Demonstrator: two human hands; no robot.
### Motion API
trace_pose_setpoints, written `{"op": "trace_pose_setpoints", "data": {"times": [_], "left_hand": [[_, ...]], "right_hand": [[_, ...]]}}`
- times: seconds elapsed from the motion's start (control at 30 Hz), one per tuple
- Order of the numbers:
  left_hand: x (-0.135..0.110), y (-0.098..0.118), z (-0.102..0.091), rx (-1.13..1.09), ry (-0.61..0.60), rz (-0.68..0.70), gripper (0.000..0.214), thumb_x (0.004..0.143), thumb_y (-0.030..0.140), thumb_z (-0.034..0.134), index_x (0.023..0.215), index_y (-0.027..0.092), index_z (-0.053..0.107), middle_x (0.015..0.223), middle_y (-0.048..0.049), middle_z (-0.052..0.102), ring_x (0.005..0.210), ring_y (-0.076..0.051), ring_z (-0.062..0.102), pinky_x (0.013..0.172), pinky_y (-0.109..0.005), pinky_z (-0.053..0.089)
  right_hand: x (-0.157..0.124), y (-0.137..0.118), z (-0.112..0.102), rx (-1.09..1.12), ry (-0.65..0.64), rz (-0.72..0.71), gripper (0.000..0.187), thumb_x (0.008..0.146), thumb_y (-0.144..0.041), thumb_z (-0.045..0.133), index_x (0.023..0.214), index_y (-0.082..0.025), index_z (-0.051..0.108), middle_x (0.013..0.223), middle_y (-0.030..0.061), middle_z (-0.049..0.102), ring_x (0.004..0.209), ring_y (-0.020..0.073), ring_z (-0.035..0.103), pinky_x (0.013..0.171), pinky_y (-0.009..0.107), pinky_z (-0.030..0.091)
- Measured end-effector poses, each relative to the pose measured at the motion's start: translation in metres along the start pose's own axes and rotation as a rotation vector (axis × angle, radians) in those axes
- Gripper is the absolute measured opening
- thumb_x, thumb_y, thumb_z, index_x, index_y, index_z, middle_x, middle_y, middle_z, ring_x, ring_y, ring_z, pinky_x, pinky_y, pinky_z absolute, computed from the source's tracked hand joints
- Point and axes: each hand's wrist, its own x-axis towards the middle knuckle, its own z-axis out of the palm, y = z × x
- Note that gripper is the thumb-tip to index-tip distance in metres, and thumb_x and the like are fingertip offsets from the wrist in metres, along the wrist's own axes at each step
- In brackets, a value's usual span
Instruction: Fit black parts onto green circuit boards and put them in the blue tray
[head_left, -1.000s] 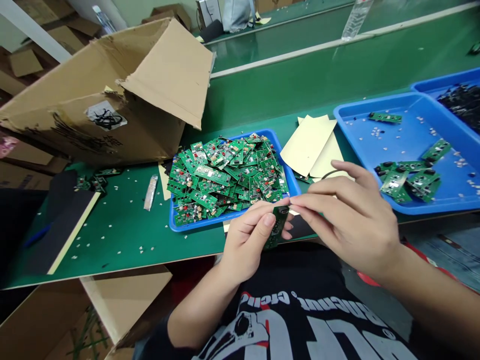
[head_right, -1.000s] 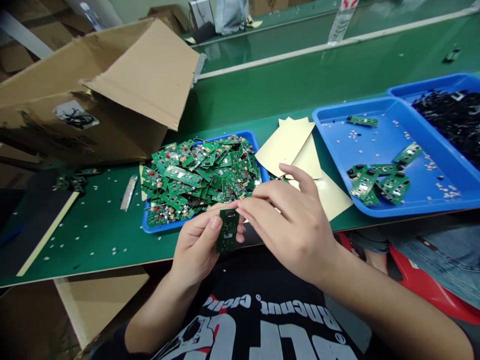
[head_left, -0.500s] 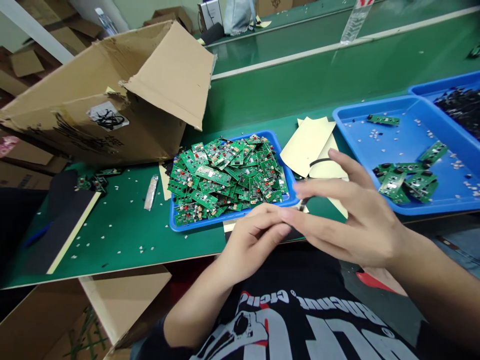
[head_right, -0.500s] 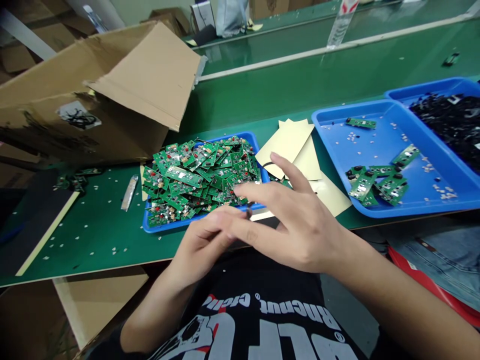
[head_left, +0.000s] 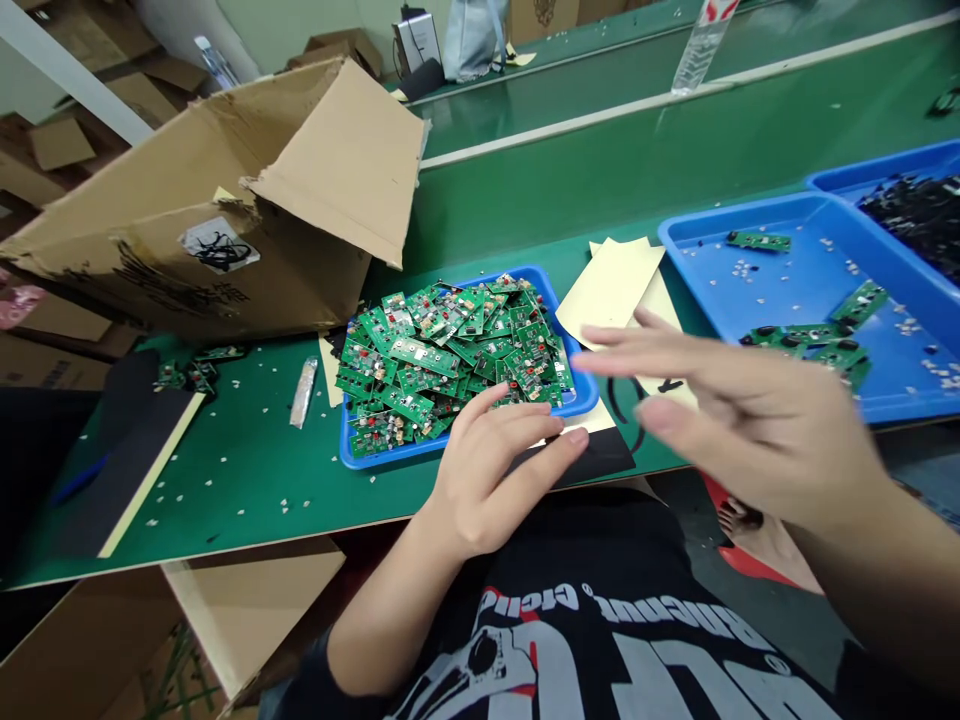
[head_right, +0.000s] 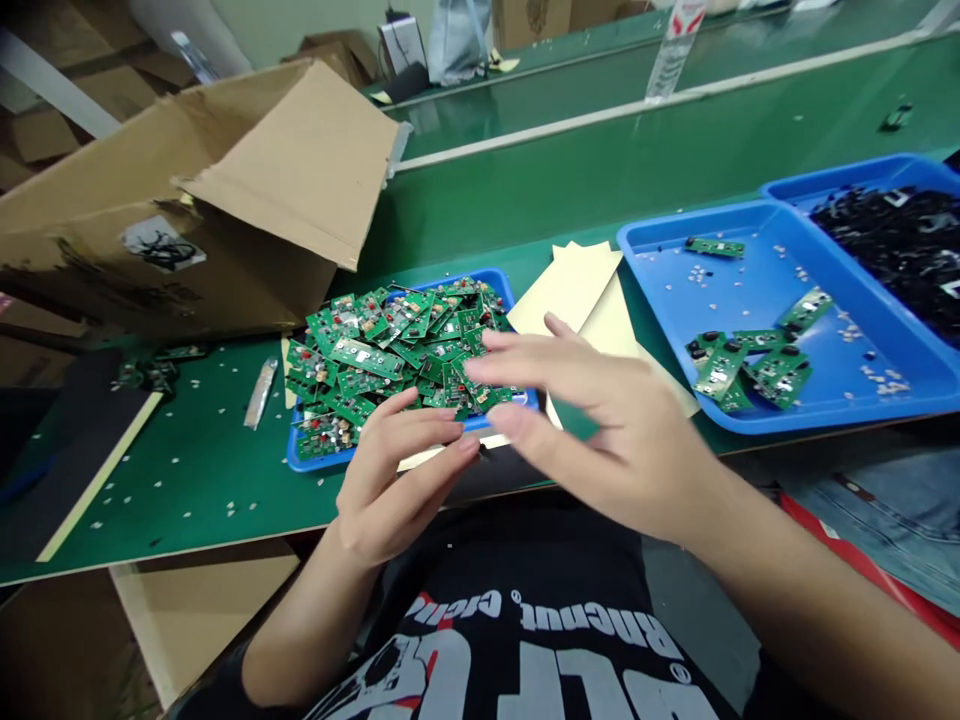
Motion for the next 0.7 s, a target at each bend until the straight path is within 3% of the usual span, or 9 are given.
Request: {"op": "trace_pose_setpoints", "data": {"times": [0.13, 0.27, 0.37, 0.47, 0.53, 0.7], "left_hand": [[-0.004, -0.001, -0.001, 0.023, 0.058, 0.032, 0.029, 0.087, 0.007, 0.059, 0.115, 0.015, 0.062, 0.108, -0.0054, 0.068, 0.106, -0.016, 0.063, 0.103, -0.039, 0.047], [-0.008, -0.004, 0.001, 0.026, 0.146, 0.024, 0.037, 0.086, 0.007, 0.060, 0.122, 0.014, 0.058, 0.107, -0.0059, 0.068, 0.103, -0.017, 0.064, 0.099, -0.038, 0.052], [-0.009, -0.006, 0.001, 0.032, 0.151, 0.019, 0.036, 0.087, 0.008, 0.059, 0.122, 0.017, 0.059, 0.106, -0.0056, 0.068, 0.102, -0.018, 0.064, 0.097, -0.040, 0.053], [-0.009, -0.007, 0.000, 0.048, 0.154, 0.021, 0.035, 0.086, 0.008, 0.059, 0.120, 0.017, 0.060, 0.105, -0.0058, 0.068, 0.101, -0.018, 0.065, 0.097, -0.040, 0.053], [-0.008, -0.007, 0.000, 0.055, 0.154, 0.025, 0.035, 0.086, 0.007, 0.060, 0.120, 0.017, 0.061, 0.105, -0.0060, 0.068, 0.102, -0.019, 0.065, 0.098, -0.041, 0.053], [-0.011, -0.006, 0.002, 0.057, 0.159, 0.019, 0.033, 0.087, 0.010, 0.060, 0.118, 0.020, 0.062, 0.104, -0.0046, 0.069, 0.102, -0.019, 0.065, 0.099, -0.041, 0.053]], "right_hand": [[0.006, 0.001, 0.017, -0.008, -0.131, 0.041, 0.012, 0.089, -0.026, 0.058, 0.092, -0.027, 0.070, 0.094, -0.0011, 0.075, 0.111, 0.0244, 0.064, 0.114, 0.059, 0.024], [0.002, 0.002, 0.019, 0.142, -0.242, 0.238, 0.015, 0.087, -0.034, 0.060, 0.083, -0.026, 0.071, 0.091, 0.0004, 0.075, 0.100, 0.0238, 0.068, 0.111, 0.054, 0.032], [-0.001, -0.001, 0.020, 0.254, -0.255, 0.356, 0.013, 0.085, -0.033, 0.062, 0.083, -0.025, 0.072, 0.090, 0.0013, 0.075, 0.091, 0.0217, 0.070, 0.102, 0.044, 0.045], [0.000, -0.005, 0.023, 0.313, -0.213, 0.413, 0.013, 0.084, -0.032, 0.062, 0.087, -0.024, 0.072, 0.089, 0.0021, 0.075, 0.083, 0.0202, 0.070, 0.079, 0.034, 0.057], [0.001, -0.007, 0.026, 0.383, -0.190, 0.458, 0.014, 0.083, -0.030, 0.062, 0.090, -0.022, 0.070, 0.091, 0.0041, 0.075, 0.082, 0.0200, 0.071, 0.067, 0.029, 0.058], [0.001, -0.006, 0.031, 0.607, -0.225, 0.568, 0.014, 0.083, -0.023, 0.061, 0.095, -0.019, 0.066, 0.071, 0.0017, 0.072, 0.069, 0.0158, 0.070, 0.063, 0.024, 0.057]]}}
